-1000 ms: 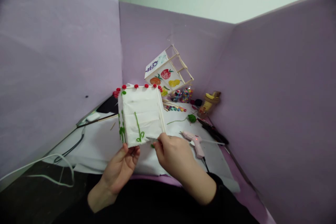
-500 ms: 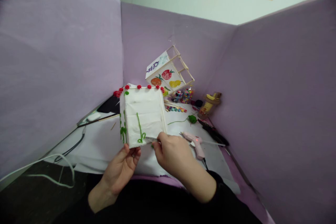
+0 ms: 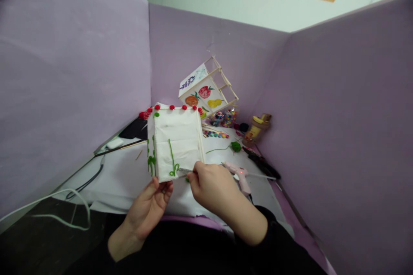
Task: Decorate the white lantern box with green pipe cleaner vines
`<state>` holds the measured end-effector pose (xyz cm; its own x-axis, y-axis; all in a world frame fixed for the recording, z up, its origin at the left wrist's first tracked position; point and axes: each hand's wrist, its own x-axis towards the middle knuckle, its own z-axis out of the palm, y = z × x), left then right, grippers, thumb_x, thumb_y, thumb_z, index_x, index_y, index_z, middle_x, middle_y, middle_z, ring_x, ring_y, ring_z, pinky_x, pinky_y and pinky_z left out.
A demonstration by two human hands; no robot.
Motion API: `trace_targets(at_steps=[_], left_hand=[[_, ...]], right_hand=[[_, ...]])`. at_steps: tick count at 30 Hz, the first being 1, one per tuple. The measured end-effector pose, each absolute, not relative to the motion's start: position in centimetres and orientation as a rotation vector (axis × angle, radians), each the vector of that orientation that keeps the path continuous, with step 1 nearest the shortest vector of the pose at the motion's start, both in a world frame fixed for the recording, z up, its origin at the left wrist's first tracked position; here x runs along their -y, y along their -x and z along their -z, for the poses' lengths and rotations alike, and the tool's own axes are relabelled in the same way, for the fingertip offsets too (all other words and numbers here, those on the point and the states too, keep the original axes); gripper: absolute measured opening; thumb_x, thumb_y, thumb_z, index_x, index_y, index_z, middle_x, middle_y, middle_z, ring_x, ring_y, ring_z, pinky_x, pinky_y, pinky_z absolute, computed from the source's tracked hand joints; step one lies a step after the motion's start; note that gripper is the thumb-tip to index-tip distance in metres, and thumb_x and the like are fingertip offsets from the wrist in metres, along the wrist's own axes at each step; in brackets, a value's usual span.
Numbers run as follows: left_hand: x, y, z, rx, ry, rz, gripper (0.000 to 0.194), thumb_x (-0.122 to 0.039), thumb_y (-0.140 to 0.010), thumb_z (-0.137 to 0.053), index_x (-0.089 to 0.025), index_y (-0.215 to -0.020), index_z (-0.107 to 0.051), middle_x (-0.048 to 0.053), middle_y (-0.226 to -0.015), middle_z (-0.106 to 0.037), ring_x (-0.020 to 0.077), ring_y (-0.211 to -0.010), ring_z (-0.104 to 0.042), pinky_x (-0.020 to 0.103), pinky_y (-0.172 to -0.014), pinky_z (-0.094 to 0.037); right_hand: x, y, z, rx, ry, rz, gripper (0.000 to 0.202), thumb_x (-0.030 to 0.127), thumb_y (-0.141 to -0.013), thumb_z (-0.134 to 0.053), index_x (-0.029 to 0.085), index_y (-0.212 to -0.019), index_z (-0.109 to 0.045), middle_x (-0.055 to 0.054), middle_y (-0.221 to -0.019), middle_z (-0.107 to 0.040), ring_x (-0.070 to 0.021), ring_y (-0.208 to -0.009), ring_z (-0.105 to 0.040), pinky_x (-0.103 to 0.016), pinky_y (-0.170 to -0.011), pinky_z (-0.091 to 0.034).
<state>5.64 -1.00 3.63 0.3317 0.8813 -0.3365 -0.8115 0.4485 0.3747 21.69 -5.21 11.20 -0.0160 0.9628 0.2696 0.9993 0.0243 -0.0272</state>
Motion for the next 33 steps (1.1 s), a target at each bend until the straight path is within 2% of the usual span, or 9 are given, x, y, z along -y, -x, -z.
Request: trace_targets(at_steps=[11, 33], left_hand=[[1.0, -5.6, -3.4, -0.533, -0.157, -1.108, 0.017, -0.003, -0.079, -0.059, -0.013, -0.068, -0.067, 0.006, -0.074, -0.072, 0.0152, -0.070, -0.066, 0.029, -0.070, -0.057], [1.1, -5.7, -3.7, -0.537, -0.149, -1.105, 0.021, -0.002, -0.082, -0.055, -0.012, -0.068, -0.067, 0.007, -0.075, -0.072, 0.0149, -0.070, -0.067, 0.028, -0.069, -0.058]], right_hand=[[5.1, -21.3, -12.3, 2.122, 2.115, 0.181, 0.025, 0.035, -0.088, -0.045, 0.019, -0.075, -0.060, -0.004, -0.066, -0.068, -0.0151, -0.056, -0.059, -0.029, -0.049, -0.013], [4.8, -21.1, -12.8, 2.142, 2.159, 0.114, 0.026, 0.036, -0.088, -0.044, 0.020, -0.079, -0.062, -0.004, -0.070, -0.069, -0.0145, -0.058, -0.058, -0.028, -0.050, -0.017]])
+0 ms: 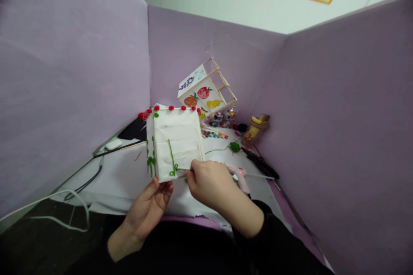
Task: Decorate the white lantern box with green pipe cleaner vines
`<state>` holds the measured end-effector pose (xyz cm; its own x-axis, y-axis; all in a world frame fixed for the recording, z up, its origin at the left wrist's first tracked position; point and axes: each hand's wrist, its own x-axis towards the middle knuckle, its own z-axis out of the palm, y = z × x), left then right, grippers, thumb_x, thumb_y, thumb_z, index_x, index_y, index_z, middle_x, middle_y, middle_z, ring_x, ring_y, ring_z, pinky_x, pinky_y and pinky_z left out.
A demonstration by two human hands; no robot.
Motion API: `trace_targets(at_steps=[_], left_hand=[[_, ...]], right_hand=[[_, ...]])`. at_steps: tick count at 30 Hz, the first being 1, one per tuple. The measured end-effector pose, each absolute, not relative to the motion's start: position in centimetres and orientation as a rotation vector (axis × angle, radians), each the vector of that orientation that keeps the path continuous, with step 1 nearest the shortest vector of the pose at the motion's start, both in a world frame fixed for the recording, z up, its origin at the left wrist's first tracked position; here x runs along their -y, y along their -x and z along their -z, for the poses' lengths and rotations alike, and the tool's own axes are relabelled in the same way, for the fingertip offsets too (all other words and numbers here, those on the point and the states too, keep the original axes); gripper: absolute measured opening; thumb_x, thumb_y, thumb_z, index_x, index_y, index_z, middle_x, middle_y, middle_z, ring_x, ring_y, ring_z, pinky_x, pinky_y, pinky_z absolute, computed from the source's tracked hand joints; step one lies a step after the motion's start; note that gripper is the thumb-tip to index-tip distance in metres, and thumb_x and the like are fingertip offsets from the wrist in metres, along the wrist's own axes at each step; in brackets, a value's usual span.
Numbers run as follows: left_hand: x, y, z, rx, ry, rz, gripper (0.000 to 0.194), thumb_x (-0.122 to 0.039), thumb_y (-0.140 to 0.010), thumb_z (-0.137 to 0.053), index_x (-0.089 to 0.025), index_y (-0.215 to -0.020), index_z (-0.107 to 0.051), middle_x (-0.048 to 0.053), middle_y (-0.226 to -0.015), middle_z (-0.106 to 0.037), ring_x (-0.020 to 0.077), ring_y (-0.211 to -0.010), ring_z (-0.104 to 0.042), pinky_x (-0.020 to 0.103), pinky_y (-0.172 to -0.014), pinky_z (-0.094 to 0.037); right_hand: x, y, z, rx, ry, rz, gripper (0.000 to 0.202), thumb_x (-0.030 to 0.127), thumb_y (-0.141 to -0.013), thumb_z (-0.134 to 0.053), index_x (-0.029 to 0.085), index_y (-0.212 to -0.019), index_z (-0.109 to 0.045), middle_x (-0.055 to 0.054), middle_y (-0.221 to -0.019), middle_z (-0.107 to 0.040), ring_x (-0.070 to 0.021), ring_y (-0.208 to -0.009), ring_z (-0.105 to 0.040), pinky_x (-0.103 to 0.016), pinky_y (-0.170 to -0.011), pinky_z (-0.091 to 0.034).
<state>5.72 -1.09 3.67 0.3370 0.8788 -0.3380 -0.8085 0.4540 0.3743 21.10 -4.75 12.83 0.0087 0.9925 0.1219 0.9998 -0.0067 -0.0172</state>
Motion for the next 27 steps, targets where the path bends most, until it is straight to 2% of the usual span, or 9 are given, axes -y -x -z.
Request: trace_targets(at_steps=[14, 27], left_hand=[[1.08, -5.76, -4.11, -0.556, -0.150, -1.101, 0.027, -0.002, -0.085, -0.048, -0.011, -0.068, -0.067, 0.006, -0.072, -0.071, 0.0143, -0.067, -0.066, 0.027, -0.067, -0.057], [1.01, -5.72, -3.69, -0.525, -0.150, -1.112, 0.023, -0.002, -0.083, -0.053, -0.011, -0.069, -0.068, 0.007, -0.074, -0.072, 0.0147, -0.069, -0.066, 0.028, -0.069, -0.057]], right_hand=[[4.95, -21.23, -13.01, 2.171, 2.174, 0.170, 0.025, 0.036, -0.088, -0.044, 0.021, -0.080, -0.062, -0.004, -0.070, -0.069, -0.0149, -0.059, -0.058, -0.029, -0.052, -0.019], [4.74, -20.80, -13.21, 2.195, 2.184, 0.196, 0.027, 0.037, -0.089, -0.042, 0.020, -0.080, -0.061, -0.005, -0.071, -0.069, -0.0167, -0.060, -0.062, -0.029, -0.049, -0.017]])
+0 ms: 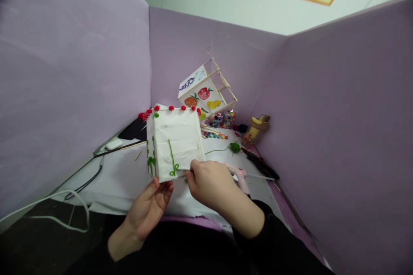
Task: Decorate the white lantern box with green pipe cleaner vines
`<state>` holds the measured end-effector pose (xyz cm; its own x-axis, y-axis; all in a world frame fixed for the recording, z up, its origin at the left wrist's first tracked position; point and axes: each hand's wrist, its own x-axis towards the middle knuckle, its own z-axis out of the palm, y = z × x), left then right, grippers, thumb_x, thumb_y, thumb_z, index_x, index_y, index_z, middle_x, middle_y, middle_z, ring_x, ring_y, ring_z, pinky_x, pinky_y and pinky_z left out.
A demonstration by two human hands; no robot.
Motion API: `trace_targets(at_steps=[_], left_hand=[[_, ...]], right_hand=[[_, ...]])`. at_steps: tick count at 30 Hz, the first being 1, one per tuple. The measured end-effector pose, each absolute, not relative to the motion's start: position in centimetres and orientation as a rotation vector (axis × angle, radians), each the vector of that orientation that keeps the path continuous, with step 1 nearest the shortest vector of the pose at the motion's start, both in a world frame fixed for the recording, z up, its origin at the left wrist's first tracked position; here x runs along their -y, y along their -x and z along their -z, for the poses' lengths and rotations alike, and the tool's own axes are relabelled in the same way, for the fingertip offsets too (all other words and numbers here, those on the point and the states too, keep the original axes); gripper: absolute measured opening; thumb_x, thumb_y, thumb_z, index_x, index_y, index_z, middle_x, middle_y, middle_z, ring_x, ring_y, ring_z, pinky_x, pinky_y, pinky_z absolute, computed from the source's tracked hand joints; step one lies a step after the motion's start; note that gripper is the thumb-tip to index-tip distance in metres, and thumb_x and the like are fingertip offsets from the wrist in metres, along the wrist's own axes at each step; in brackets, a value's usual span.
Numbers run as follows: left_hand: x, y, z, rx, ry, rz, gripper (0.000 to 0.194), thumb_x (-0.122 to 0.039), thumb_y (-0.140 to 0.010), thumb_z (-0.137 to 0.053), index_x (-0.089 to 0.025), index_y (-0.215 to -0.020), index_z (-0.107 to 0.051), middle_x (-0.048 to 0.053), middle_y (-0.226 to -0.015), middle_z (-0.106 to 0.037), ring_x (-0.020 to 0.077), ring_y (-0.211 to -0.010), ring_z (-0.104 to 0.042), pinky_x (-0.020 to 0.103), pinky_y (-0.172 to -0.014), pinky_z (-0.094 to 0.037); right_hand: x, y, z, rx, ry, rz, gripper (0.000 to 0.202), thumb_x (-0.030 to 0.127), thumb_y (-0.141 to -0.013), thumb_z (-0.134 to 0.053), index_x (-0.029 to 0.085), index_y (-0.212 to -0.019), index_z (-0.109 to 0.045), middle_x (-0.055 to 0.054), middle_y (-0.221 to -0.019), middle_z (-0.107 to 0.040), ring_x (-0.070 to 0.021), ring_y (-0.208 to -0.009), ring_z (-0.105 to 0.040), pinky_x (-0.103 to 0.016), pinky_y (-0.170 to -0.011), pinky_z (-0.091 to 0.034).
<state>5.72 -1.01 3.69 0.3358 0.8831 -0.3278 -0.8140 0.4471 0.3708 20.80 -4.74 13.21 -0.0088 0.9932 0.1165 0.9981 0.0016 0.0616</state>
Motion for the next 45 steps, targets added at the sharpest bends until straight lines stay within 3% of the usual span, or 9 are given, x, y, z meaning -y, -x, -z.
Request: trace_targets(at_steps=[26, 39, 43, 45], left_hand=[[1.1, -5.7, -3.6, -0.525, -0.159, -1.108, 0.018, -0.003, -0.080, -0.057, -0.012, -0.069, -0.067, 0.006, -0.074, -0.072, 0.0153, -0.069, -0.066, 0.029, -0.069, -0.057], [1.1, -5.6, -3.9, -0.553, -0.124, -1.107, 0.024, 0.000, -0.082, -0.052, -0.012, -0.068, -0.067, 0.006, -0.071, -0.071, 0.0143, -0.068, -0.066, 0.028, -0.070, -0.057], [1.0, -5.6, -3.9, -0.556, -0.116, -1.105, 0.023, -0.001, -0.082, -0.053, -0.012, -0.067, -0.067, 0.005, -0.070, -0.071, 0.0142, -0.067, -0.066, 0.027, -0.068, -0.057], [1.0, -5.6, -3.7, -0.550, -0.114, -1.108, 0.022, -0.001, -0.081, -0.055, -0.012, -0.067, -0.067, 0.005, -0.070, -0.071, 0.0143, -0.067, -0.066, 0.027, -0.068, -0.057]], right_hand=[[5.0, -20.9, -13.3, 2.231, 2.193, 0.215, 0.026, 0.036, -0.089, -0.043, 0.019, -0.079, -0.059, -0.006, -0.069, -0.069, -0.0150, -0.056, -0.059, -0.029, -0.050, -0.015], [5.5, -22.0, -14.0, 2.098, 1.973, -0.294, 0.026, 0.036, -0.088, -0.046, 0.019, -0.081, -0.065, -0.002, -0.066, -0.065, -0.0117, -0.057, -0.053, -0.022, -0.054, -0.029], [5.9, -22.9, -14.4, 2.206, 1.950, -0.357, 0.027, 0.032, -0.088, -0.045, 0.018, -0.079, -0.067, -0.003, -0.067, -0.066, -0.0132, -0.061, -0.056, -0.024, -0.059, -0.034], [6.5, -23.9, -14.7, 2.352, 1.819, -0.558, 0.028, 0.032, -0.088, -0.044, 0.018, -0.079, -0.067, -0.003, -0.067, -0.066, -0.0132, -0.062, -0.057, -0.024, -0.062, -0.037]])
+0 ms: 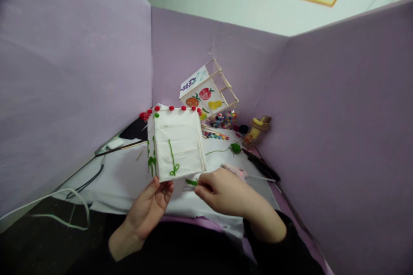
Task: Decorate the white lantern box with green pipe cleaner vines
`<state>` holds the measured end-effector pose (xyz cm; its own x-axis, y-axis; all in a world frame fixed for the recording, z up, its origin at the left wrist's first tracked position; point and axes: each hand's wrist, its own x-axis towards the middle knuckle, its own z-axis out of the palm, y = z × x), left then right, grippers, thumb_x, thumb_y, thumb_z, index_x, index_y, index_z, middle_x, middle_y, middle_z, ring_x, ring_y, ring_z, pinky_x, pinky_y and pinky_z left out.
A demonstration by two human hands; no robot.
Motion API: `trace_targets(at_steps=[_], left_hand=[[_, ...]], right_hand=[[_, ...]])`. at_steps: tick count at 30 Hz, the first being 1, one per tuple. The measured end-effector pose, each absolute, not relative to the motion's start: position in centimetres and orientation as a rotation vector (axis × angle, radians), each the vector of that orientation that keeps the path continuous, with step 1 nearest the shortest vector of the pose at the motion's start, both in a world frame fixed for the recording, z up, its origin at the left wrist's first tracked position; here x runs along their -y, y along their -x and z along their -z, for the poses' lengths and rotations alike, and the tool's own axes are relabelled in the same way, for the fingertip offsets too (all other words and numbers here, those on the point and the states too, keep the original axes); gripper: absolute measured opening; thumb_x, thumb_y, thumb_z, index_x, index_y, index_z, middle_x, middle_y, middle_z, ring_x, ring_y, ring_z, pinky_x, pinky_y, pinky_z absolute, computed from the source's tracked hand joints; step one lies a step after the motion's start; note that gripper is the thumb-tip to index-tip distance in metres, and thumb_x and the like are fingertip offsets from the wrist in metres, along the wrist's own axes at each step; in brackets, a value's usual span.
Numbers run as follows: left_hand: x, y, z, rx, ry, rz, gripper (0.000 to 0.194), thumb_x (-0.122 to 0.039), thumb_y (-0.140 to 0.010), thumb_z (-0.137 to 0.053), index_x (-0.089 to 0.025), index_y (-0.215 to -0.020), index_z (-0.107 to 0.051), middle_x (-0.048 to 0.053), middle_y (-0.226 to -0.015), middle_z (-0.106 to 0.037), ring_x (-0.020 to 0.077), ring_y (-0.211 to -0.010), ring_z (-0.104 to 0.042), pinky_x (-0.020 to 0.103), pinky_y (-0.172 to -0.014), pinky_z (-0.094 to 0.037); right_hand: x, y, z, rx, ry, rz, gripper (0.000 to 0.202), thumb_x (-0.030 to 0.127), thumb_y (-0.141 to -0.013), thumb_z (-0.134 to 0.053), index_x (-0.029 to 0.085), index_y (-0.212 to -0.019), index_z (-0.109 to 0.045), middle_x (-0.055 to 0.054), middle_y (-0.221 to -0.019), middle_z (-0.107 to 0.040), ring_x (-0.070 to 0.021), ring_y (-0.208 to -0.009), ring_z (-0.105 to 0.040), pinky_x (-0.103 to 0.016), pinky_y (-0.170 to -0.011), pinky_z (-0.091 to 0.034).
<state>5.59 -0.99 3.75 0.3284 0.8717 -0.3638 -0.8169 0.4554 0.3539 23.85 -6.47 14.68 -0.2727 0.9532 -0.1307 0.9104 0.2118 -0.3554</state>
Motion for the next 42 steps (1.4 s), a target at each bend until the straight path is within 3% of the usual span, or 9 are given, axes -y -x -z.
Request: trace_targets(at_steps=[4, 6, 8, 12, 16, 21, 26, 34, 42], left_hand=[[1.0, -5.6, -3.4, -0.525, -0.124, -1.103, 0.018, -0.003, -0.079, -0.059, -0.013, -0.066, -0.066, 0.005, -0.069, -0.070, 0.0158, -0.068, -0.066, 0.029, -0.068, -0.057], [1.0, -5.6, -3.4, -0.523, -0.133, -1.098, 0.016, -0.004, -0.079, -0.059, -0.013, -0.067, -0.066, 0.005, -0.069, -0.070, 0.0160, -0.067, -0.066, 0.029, -0.067, -0.056], [1.1, -5.6, -3.4, -0.531, -0.139, -1.094, 0.016, -0.005, -0.079, -0.059, -0.013, -0.067, -0.066, 0.005, -0.069, -0.069, 0.0156, -0.066, -0.065, 0.029, -0.065, -0.056], [1.1, -5.6, -3.6, -0.548, -0.135, -1.094, 0.019, -0.003, -0.081, -0.056, -0.013, -0.067, -0.065, 0.004, -0.068, -0.068, 0.0150, -0.065, -0.065, 0.029, -0.065, -0.057], [0.9, -5.6, -3.4, -0.562, -0.134, -1.091, 0.020, -0.003, -0.081, -0.055, -0.013, -0.067, -0.064, 0.005, -0.067, -0.069, 0.0152, -0.065, -0.066, 0.029, -0.065, -0.057], [0.8, -5.5, -2.9, -0.554, -0.152, -1.082, 0.016, -0.004, -0.081, -0.057, -0.013, -0.071, -0.065, 0.005, -0.068, -0.070, 0.0151, -0.064, -0.066, 0.028, -0.065, -0.057], [0.8, -5.4, -2.6, -0.504, -0.184, -1.059, 0.003, -0.011, -0.076, -0.067, -0.012, -0.074, -0.066, 0.006, -0.072, -0.071, 0.0159, -0.065, -0.065, 0.028, -0.065, -0.056], [0.6, -5.6, -2.2, -0.489, -0.168, -1.071, 0.006, -0.009, -0.077, -0.064, -0.013, -0.073, -0.066, 0.006, -0.074, -0.071, 0.0166, -0.069, -0.065, 0.030, -0.066, -0.055], [0.9, -5.7, -3.6, -0.539, -0.122, -1.108, 0.017, -0.004, -0.080, -0.058, -0.012, -0.068, -0.065, 0.005, -0.066, -0.068, 0.0149, -0.065, -0.064, 0.029, -0.063, -0.055]], right_hand=[[7.5, -25.6, -13.2, 2.171, 1.399, -1.210, 0.049, 0.054, -0.090, -0.034, 0.016, -0.093, -0.065, -0.005, -0.071, -0.067, -0.0114, -0.052, -0.054, -0.023, -0.054, -0.040], [7.4, -25.5, -11.6, 1.788, 1.315, -1.041, 0.065, 0.062, -0.089, -0.019, 0.013, -0.099, -0.061, -0.007, -0.069, -0.065, -0.0106, -0.044, -0.045, -0.024, -0.045, -0.036], [7.0, -24.7, -10.1, 1.600, 1.338, -0.763, 0.059, 0.058, -0.091, -0.021, 0.013, -0.104, -0.057, -0.008, -0.073, -0.064, -0.0114, -0.047, -0.046, -0.024, -0.046, -0.037], [6.4, -22.6, -9.3, 1.750, 1.432, -0.397, 0.034, 0.044, -0.088, -0.048, 0.016, -0.101, -0.060, -0.005, -0.076, -0.062, -0.0144, -0.067, -0.055, -0.025, -0.062, -0.044], [6.3, -21.6, -8.7, 1.880, 1.452, -0.150, 0.023, 0.029, -0.083, -0.056, 0.015, -0.101, -0.061, -0.004, -0.073, -0.060, -0.0130, -0.062, -0.054, -0.023, -0.060, -0.044], [5.9, -21.2, -6.3, 2.038, 1.414, 0.177, 0.047, 0.005, -0.075, -0.042, 0.015, -0.118, -0.058, -0.006, -0.079, -0.066, -0.0154, -0.072, -0.061, -0.025, -0.066, -0.047], [5.1, -20.7, -5.7, 2.031, 1.299, 0.345, 0.053, 0.001, -0.066, -0.041, 0.012, -0.115, -0.060, -0.006, -0.074, -0.066, -0.0172, -0.065, -0.061, -0.025, -0.058, -0.048], [5.0, -20.4, -6.3, 2.015, 1.205, 0.354, 0.050, 0.001, -0.069, -0.042, 0.015, -0.115, -0.057, -0.006, -0.073, -0.065, -0.0163, -0.063, -0.060, -0.026, -0.056, -0.048], [6.6, -21.2, -6.0, 1.746, 0.975, 0.322, 0.022, 0.008, -0.078, -0.052, 0.019, -0.097, -0.050, -0.007, -0.082, -0.060, -0.0160, -0.072, -0.060, -0.027, -0.062, -0.050]])
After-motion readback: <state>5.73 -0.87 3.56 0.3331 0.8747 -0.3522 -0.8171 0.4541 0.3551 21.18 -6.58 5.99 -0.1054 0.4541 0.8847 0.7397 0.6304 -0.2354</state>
